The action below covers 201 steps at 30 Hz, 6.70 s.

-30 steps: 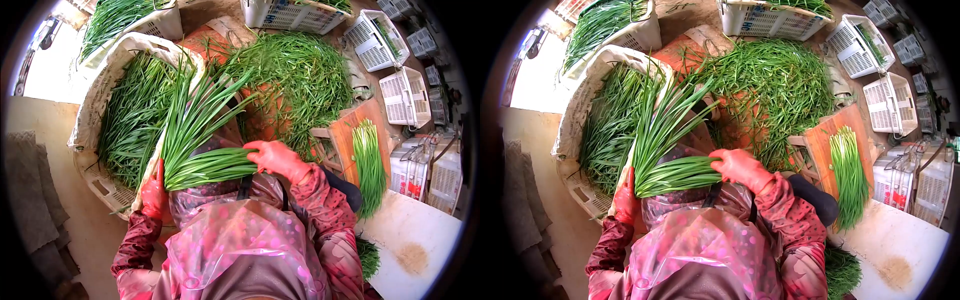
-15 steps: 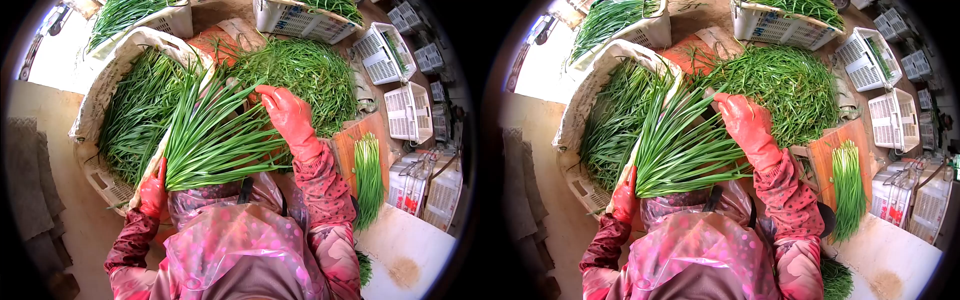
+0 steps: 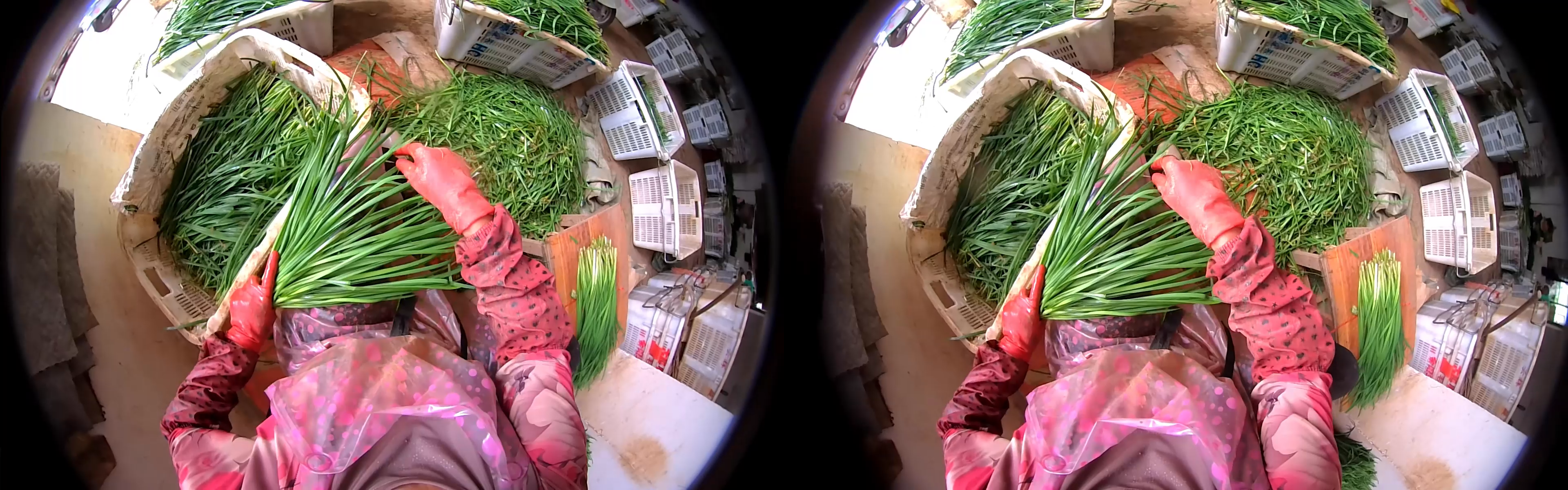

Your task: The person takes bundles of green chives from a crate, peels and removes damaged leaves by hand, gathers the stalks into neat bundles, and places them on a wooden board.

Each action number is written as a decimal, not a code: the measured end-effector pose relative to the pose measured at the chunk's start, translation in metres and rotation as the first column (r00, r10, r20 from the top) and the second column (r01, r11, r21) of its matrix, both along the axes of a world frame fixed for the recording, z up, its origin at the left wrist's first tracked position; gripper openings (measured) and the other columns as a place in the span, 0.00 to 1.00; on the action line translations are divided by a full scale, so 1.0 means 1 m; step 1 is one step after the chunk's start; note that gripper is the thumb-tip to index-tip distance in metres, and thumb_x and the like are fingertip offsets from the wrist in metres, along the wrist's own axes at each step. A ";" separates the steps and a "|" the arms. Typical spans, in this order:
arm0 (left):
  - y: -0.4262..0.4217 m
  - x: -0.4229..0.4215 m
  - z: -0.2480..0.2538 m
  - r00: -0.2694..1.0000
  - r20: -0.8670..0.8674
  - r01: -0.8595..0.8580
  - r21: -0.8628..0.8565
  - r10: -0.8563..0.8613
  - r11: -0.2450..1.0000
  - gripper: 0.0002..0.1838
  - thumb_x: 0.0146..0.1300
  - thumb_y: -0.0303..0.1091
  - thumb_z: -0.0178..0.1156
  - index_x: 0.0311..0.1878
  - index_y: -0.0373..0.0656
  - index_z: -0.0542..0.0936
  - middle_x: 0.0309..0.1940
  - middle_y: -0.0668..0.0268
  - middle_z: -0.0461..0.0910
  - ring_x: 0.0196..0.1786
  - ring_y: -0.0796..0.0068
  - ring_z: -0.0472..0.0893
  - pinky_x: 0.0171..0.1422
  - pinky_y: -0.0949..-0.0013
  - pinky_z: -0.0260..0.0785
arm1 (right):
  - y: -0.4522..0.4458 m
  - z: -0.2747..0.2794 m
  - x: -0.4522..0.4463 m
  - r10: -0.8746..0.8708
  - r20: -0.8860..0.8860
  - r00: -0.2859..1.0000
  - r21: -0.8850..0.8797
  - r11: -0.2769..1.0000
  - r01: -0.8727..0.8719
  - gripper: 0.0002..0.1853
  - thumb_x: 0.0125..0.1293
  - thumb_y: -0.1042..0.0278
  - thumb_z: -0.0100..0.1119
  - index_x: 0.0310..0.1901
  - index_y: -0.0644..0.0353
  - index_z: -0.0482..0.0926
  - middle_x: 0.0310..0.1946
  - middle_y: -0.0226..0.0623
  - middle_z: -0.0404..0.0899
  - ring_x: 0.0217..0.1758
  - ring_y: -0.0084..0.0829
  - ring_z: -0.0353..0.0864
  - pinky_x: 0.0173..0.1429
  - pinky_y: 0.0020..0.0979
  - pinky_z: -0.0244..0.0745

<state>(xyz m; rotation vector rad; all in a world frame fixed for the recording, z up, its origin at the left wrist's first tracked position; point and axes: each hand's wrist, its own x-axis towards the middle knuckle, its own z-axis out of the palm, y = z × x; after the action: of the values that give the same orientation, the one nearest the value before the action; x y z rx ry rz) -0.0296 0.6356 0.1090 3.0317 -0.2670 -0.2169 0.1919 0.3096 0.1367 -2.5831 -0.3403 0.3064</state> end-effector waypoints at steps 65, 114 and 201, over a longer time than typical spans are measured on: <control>-0.016 0.009 -0.002 0.963 0.073 -0.218 -0.358 0.260 0.908 0.49 0.47 0.36 0.76 0.74 0.51 0.61 0.57 0.57 0.78 0.54 0.58 0.81 0.52 0.65 0.75 | -0.161 -0.018 -0.098 -0.466 -0.503 0.728 0.364 0.650 0.667 0.14 0.68 0.66 0.46 0.46 0.56 0.83 0.26 0.28 0.82 0.20 0.14 0.68 0.25 0.17 0.60; -0.073 0.113 0.113 0.943 0.329 -0.010 -0.119 0.049 0.993 0.44 0.59 0.30 0.58 0.77 0.65 0.51 0.31 0.55 0.77 0.27 0.50 0.80 0.27 0.52 0.70 | -0.011 -0.022 -0.142 0.172 -0.764 0.622 0.506 0.757 0.413 0.19 0.72 0.50 0.49 0.51 0.55 0.80 0.33 0.32 0.85 0.19 0.19 0.75 0.24 0.20 0.67; -0.186 0.098 0.125 0.280 -0.388 -0.681 -0.725 -0.878 0.103 0.13 0.62 0.37 0.63 0.35 0.35 0.78 0.19 0.66 0.73 0.15 0.77 0.70 0.20 0.72 0.67 | -0.030 -0.013 -0.133 0.347 -0.477 0.808 0.878 0.239 0.416 0.25 0.76 0.53 0.44 0.67 0.61 0.66 0.48 0.47 0.82 0.50 0.40 0.83 0.60 0.43 0.76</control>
<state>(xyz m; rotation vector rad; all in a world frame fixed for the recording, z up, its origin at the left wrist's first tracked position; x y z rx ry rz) 0.0681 0.4492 0.2338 0.8097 -0.3718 -1.2481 0.0588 0.2796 0.1235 -1.0651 -0.1249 0.6247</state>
